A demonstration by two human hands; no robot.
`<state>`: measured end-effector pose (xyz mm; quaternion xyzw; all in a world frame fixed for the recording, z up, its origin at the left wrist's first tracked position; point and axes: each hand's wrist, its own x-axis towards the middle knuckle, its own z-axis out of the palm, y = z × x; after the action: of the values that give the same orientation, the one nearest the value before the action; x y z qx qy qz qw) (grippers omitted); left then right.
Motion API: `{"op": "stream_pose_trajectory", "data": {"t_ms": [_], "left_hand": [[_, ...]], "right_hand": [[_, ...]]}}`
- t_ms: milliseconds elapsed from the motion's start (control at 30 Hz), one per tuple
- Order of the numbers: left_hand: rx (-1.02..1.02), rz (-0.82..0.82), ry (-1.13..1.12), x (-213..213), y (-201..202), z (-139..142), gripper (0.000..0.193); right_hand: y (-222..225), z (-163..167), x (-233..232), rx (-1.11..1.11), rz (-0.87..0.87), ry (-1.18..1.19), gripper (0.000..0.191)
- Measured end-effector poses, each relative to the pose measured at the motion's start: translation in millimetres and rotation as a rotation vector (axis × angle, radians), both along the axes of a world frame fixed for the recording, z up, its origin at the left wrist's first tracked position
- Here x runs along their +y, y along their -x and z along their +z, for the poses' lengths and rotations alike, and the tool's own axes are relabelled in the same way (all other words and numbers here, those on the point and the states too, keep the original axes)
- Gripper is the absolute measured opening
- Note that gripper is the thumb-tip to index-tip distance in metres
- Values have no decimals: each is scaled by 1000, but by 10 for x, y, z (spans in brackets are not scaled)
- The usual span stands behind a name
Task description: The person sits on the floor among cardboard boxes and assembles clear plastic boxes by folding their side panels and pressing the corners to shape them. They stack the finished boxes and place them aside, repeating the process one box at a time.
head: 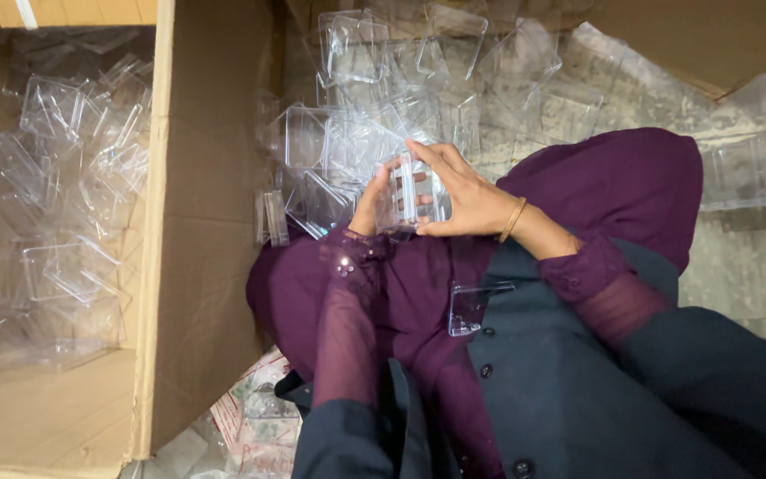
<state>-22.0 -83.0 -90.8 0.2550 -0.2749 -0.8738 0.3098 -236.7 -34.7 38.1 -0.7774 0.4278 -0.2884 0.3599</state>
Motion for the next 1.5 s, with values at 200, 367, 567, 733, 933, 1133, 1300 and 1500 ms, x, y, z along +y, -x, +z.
{"op": "stream_pose_trajectory", "data": {"t_ms": [200, 367, 567, 733, 933, 1133, 1300, 1500], "left_hand": [[18, 30, -3, -3, 37, -69, 80], [20, 59, 20, 39, 7, -124, 77], [15, 51, 5, 6, 20, -222, 78], [-13, -2, -11, 11, 45, -238, 80], [-48, 106, 114, -86, -52, -80, 85], [-77, 505, 71, -136, -358, -1, 69], [-17, 529, 77, -138, -372, 17, 68], [-10, 530, 102, -128, -424, 45, 70]], "right_hand": [[8, -56, -34, 11, 4, 6, 123], [17, -96, -33, 21, 18, 15, 122], [20, -101, -41, 49, 13, -26, 122], [-28, -77, -64, 34, 26, -27, 122], [358, 113, 75, 54, -83, -45, 119], [2284, 637, 968, 463, -930, 245, 100], [3600, 507, 1734, 266, -1392, 8, 67], [3995, 119, 1905, 226, -1194, 230, 56]]}}
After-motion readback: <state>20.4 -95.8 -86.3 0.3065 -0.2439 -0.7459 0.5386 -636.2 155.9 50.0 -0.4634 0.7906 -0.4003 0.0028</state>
